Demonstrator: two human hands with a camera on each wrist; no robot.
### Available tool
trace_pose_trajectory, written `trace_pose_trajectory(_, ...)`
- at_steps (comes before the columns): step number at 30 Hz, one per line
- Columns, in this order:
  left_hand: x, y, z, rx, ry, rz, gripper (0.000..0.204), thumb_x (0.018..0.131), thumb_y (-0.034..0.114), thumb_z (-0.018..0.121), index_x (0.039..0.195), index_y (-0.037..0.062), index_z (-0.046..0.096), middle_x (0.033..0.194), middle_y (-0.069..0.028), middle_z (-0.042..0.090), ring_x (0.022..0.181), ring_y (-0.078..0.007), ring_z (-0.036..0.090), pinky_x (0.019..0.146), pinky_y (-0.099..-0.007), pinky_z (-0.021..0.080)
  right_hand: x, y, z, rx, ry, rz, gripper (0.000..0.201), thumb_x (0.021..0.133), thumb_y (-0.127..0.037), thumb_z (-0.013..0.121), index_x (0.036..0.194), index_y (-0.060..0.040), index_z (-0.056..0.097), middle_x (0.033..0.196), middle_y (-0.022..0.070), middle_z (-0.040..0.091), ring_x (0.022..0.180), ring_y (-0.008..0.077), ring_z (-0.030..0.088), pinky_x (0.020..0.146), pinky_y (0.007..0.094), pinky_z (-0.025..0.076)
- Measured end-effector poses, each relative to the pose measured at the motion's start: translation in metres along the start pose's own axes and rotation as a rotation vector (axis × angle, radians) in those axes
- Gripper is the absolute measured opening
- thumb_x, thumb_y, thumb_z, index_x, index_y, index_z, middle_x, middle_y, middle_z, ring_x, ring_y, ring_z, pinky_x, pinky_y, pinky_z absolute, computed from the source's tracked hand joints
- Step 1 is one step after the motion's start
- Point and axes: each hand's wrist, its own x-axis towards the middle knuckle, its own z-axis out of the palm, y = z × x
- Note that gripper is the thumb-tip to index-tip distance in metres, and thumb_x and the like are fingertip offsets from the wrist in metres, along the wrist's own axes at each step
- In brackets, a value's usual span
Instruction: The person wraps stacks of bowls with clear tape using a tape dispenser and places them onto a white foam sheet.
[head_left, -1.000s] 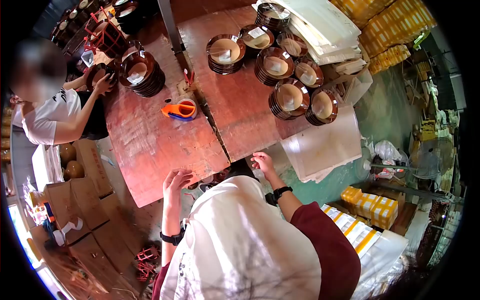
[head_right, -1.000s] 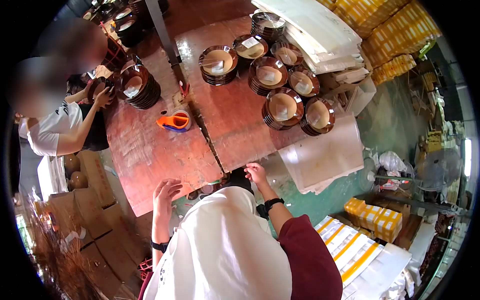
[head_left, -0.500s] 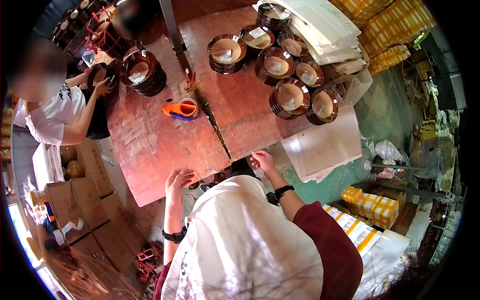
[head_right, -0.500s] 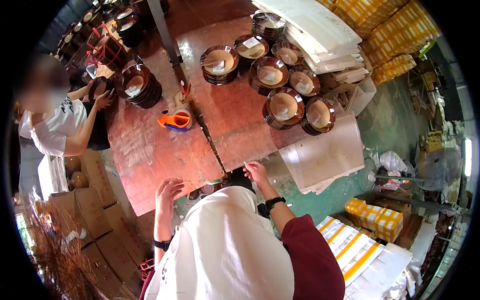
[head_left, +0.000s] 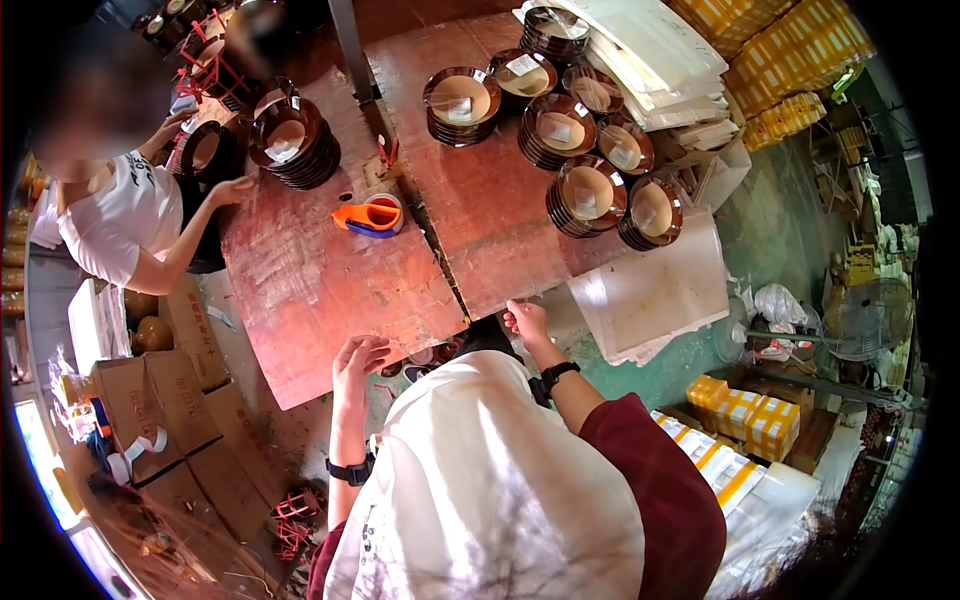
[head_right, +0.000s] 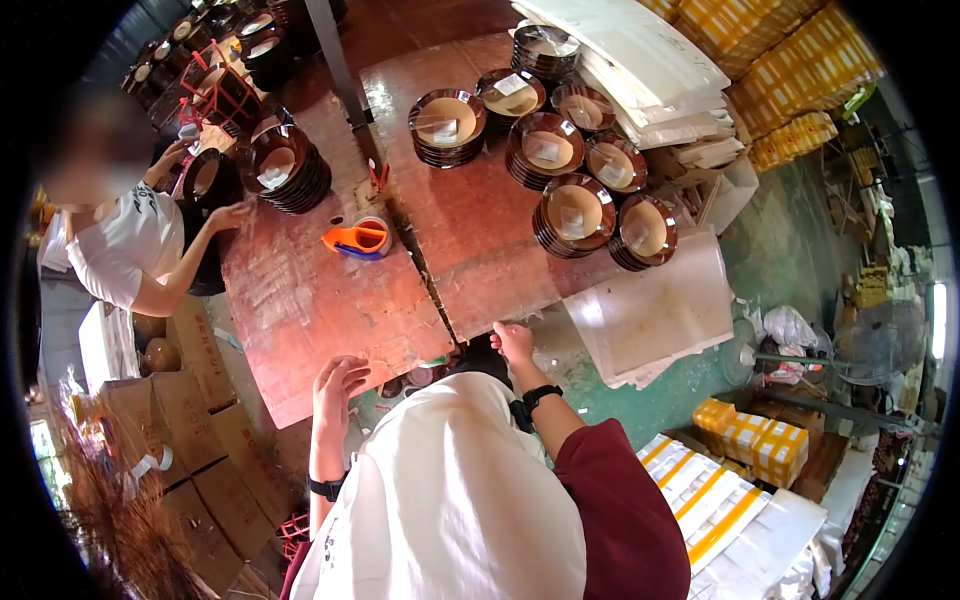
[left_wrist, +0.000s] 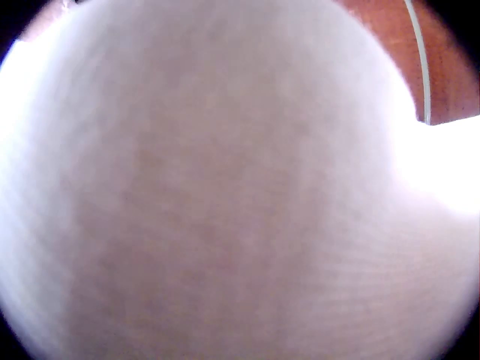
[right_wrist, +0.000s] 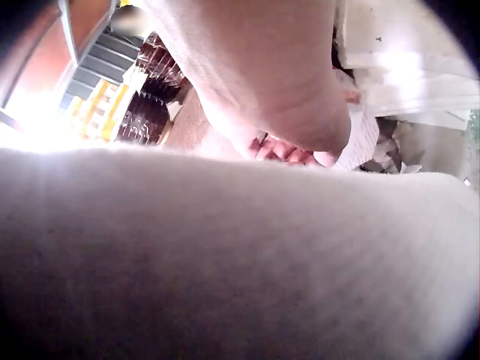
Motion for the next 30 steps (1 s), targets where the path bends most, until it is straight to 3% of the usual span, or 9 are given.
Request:
trace_pose_trajectory(6, 0.002, -0.003, -0.001, -0.015, -0.001, 0.009, 0.024, 0.102, 0.023, 0.054, 0.110, 0.0040, 0.064, 0.111, -0.0105, 0.071, 0.102, -0.0205, 0.068, 0.091, -0.0341, 0.051, -0.010, -0.001, -0.021, -0.211, -0.113, 0.085, 0.042, 0.091, -0.043, 0.073, 0.075, -0.0037, 0.069, 0.064, 0.0059, 0.067, 0.052, 0.0141, 0.064, 0.048, 0.0278, 0.049)
trace_pose_trajectory(9, 0.003, 0.000, 0.001, -0.036, -0.009, 0.017, 0.023, 0.102, 0.023, 0.055, 0.110, 0.0037, 0.065, 0.110, -0.0106, 0.071, 0.102, -0.0207, 0.068, 0.091, -0.0337, 0.051, -0.012, 0.027, -0.049, -0.564, -0.265, 0.097, 0.050, 0.092, -0.049, 0.070, 0.071, -0.0043, 0.066, 0.068, 0.0069, 0.069, 0.057, 0.0151, 0.064, 0.051, 0.0299, 0.050)
trace_pose_trajectory(13, 0.005, -0.002, -0.007, -0.053, 0.015, 0.010, 0.025, 0.102, 0.026, 0.058, 0.111, 0.0033, 0.065, 0.108, -0.0097, 0.073, 0.101, -0.0194, 0.069, 0.088, -0.0302, 0.052, -0.004, 0.055, -0.070, -0.588, -0.315, 0.223, 0.048, 0.092, -0.048, 0.069, 0.081, -0.0018, 0.068, 0.075, 0.0084, 0.070, 0.060, 0.0165, 0.065, 0.054, 0.0316, 0.051)
trace_pose_trajectory(15, 0.006, -0.001, -0.009, -0.068, 0.030, 0.015, 0.026, 0.102, 0.027, 0.058, 0.111, 0.0037, 0.065, 0.107, -0.0094, 0.073, 0.101, -0.0195, 0.070, 0.088, -0.0302, 0.052, -0.005, 0.027, -0.057, -0.724, -0.353, 0.175, 0.044, 0.093, -0.044, 0.069, 0.086, -0.0013, 0.067, 0.077, 0.0086, 0.070, 0.061, 0.0163, 0.064, 0.054, 0.0315, 0.051)
trace_pose_trajectory(18, 0.011, -0.003, -0.011, -0.076, 0.098, 0.035, 0.017, 0.097, 0.014, 0.064, 0.109, 0.0024, 0.063, 0.106, -0.0098, 0.072, 0.097, -0.0194, 0.069, 0.089, -0.0310, 0.052, -0.010, -0.037, -0.023, -0.739, -0.537, -0.088, 0.030, 0.097, -0.032, 0.065, 0.093, -0.0027, 0.067, 0.077, 0.0062, 0.069, 0.065, 0.0138, 0.064, 0.061, 0.0288, 0.052)
trace_pose_trajectory(20, 0.014, -0.009, -0.009, -0.189, 0.142, 0.074, 0.018, 0.093, 0.003, 0.069, 0.108, 0.0015, 0.062, 0.102, -0.0104, 0.071, 0.091, -0.0182, 0.070, 0.083, -0.0285, 0.054, -0.034, -0.097, 0.011, -0.868, -0.552, -0.205, 0.024, 0.099, -0.026, 0.064, 0.096, -0.0018, 0.066, 0.080, 0.0051, 0.069, 0.074, 0.0122, 0.065, 0.070, 0.0262, 0.054)
trace_pose_trajectory(24, 0.020, -0.023, -0.013, -0.328, 0.151, 0.197, 0.013, 0.094, 0.002, 0.068, 0.105, 0.0007, 0.062, 0.096, -0.0121, 0.072, 0.080, -0.0179, 0.070, 0.076, -0.0301, 0.058, -0.077, -0.162, 0.083, -0.621, -0.731, -0.330, 0.019, 0.100, -0.018, 0.062, 0.097, 0.0011, 0.064, 0.086, 0.0050, 0.070, 0.079, 0.0122, 0.066, 0.073, 0.0281, 0.054)
trace_pose_trajectory(28, 0.009, -0.014, -0.006, -0.399, 0.192, 0.176, 0.009, 0.099, 0.010, 0.065, 0.100, 0.0010, 0.063, 0.091, -0.0092, 0.070, 0.081, -0.0168, 0.069, 0.077, -0.0308, 0.057, -0.069, -0.173, 0.132, -0.771, -0.790, -0.540, 0.019, 0.097, -0.019, 0.065, 0.094, 0.0003, 0.065, 0.086, 0.0053, 0.071, 0.081, 0.0126, 0.067, 0.073, 0.0295, 0.054)
trace_pose_trajectory(30, 0.005, -0.021, -0.011, -0.402, 0.183, 0.154, 0.016, 0.101, 0.016, 0.063, 0.098, 0.0007, 0.064, 0.089, -0.0081, 0.070, 0.081, -0.0172, 0.069, 0.076, -0.0307, 0.056, -0.050, -0.170, 0.160, -0.847, -0.694, -0.597, 0.022, 0.095, -0.021, 0.067, 0.093, 0.0008, 0.065, 0.085, 0.0079, 0.072, 0.080, 0.0153, 0.068, 0.073, 0.0312, 0.054)
